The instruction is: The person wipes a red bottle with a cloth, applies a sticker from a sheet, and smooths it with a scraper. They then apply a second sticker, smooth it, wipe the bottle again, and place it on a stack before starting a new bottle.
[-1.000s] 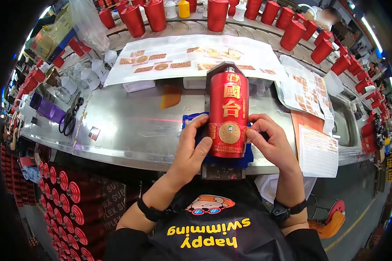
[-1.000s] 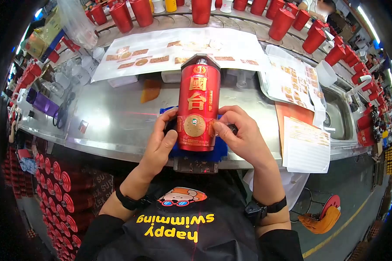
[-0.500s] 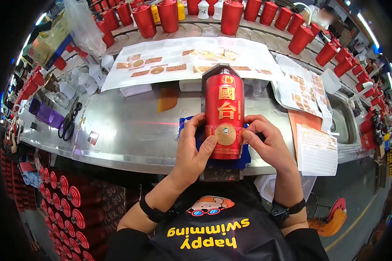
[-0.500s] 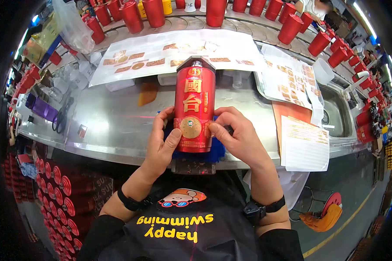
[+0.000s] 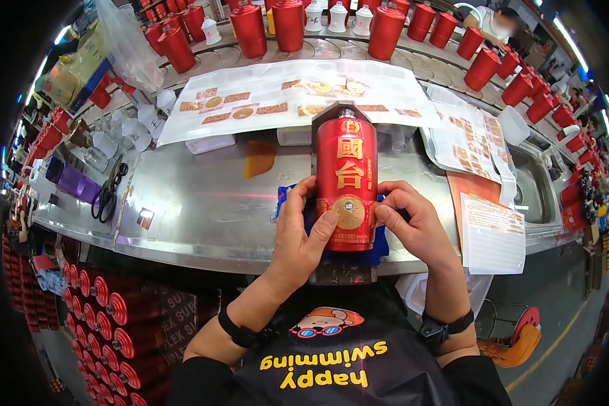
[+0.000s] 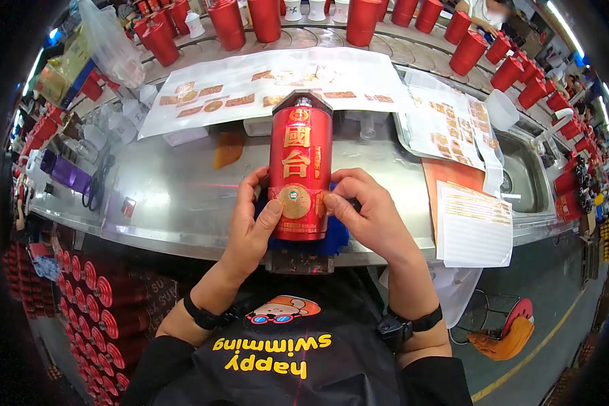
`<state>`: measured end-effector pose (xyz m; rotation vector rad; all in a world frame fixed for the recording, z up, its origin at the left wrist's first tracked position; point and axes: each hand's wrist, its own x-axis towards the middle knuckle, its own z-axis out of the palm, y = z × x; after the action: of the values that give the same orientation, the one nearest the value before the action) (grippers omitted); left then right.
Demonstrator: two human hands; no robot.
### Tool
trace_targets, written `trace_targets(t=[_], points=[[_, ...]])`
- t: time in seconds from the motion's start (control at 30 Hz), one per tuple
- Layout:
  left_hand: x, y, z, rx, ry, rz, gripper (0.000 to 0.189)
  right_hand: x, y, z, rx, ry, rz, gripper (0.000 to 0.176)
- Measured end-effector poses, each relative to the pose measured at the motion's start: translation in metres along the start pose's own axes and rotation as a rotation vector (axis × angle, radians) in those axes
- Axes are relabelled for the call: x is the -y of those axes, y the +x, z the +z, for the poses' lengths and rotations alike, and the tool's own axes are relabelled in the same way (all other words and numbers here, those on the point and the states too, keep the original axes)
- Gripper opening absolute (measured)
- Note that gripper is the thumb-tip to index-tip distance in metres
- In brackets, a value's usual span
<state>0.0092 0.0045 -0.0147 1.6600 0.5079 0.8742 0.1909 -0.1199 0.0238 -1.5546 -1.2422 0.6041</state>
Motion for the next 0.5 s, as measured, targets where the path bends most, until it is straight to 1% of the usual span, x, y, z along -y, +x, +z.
trace_targets(t=[0.13, 0.23, 0.33, 0.5], points=[[0.0006, 0.0006, 0.0009, -0.003, -0.004, 0.006, 0.065, 0.0011, 0.0, 0.0005, 0.002, 0.011, 0.018, 0.019], [0.0013, 0.0006, 0.0011, -0.007, 0.005, 0.009, 0.065, -0.0006, 0.0003, -0.0016, 0.039, -0.036, -0.007, 0.021], [0.0006, 0.0005, 0.0011, -0.008, 0.019, 0.01, 0.065, 0.0019, 0.0, -0.0013, 0.04, 0.023, 0.053, 0.021], [0.0007, 0.0001, 0.0012, -0.005, 0.025, 0.004, 0.064, -0.0019, 0.0005, 0.0007, 0.0, -0.021, -0.015, 0.02]])
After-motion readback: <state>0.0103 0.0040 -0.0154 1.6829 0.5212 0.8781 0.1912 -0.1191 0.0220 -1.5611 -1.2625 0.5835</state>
